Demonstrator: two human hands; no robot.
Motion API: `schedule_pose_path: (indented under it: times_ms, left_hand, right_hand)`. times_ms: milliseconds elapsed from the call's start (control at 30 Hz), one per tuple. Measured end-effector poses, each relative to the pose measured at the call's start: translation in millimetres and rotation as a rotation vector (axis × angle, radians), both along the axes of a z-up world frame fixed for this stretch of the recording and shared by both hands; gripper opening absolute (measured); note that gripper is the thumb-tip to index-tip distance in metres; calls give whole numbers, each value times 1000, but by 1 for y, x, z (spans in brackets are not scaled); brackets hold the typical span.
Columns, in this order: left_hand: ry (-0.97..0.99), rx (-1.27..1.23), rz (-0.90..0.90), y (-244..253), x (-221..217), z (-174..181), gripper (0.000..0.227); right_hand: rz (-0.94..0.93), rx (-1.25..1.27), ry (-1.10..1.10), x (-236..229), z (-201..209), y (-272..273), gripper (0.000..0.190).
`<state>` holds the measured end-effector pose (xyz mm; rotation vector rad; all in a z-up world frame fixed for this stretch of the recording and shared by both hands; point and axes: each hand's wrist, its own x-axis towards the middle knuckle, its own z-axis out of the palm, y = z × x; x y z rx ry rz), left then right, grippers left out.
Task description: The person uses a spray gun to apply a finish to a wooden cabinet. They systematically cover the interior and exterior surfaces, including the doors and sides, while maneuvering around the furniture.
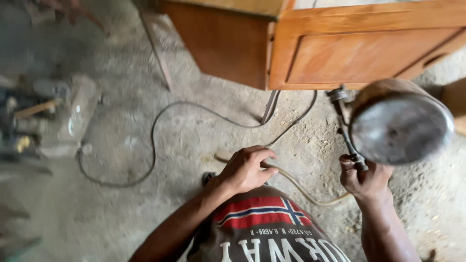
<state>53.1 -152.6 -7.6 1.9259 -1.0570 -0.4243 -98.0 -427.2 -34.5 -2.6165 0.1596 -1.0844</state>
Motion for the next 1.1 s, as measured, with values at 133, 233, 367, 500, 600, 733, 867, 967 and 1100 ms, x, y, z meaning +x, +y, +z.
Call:
schedule_pose_path:
  times_ms: [133, 233, 367, 500, 600, 733, 867, 967, 1100]
  left_hand:
    - [3, 76, -74, -9, -10, -18, 26]
    - [-132, -46, -214, -19, -13, -37, 22]
    - [-132, -97, -302, -35, -6, -64, 26]
    - [-113, 0, -243, -34, 2, -85, 21]
    - [-82, 26, -248, -31, 1, -90, 18]
    - [-58, -27, -232, -28, -2, -85, 14]
    - [-43, -57, -219, -25, -3, -73, 15]
    - [36, 0, -238, -26, -4, -63, 14]
    - [-26, -83, -223, -24, -6, -46, 15]
  right_hand:
    - [117, -369, -144, 22, -28, -32, 45]
    - [218, -222, -22, 36, -54, -48, 58]
    - [251, -164, 217, 46, -96, -53, 64]
    - [191, -264, 390, 47, -125, -52, 59]
    - [232, -236, 395, 51, -135, -50, 57]
    - [239, -197, 455, 52, -125, -48, 51]
    - [212, -164, 310, 44, -93, -45, 60]
    - [244, -95, 180, 34, -64, -51, 70]
    - [237, -136, 107, 21, -46, -74, 58]
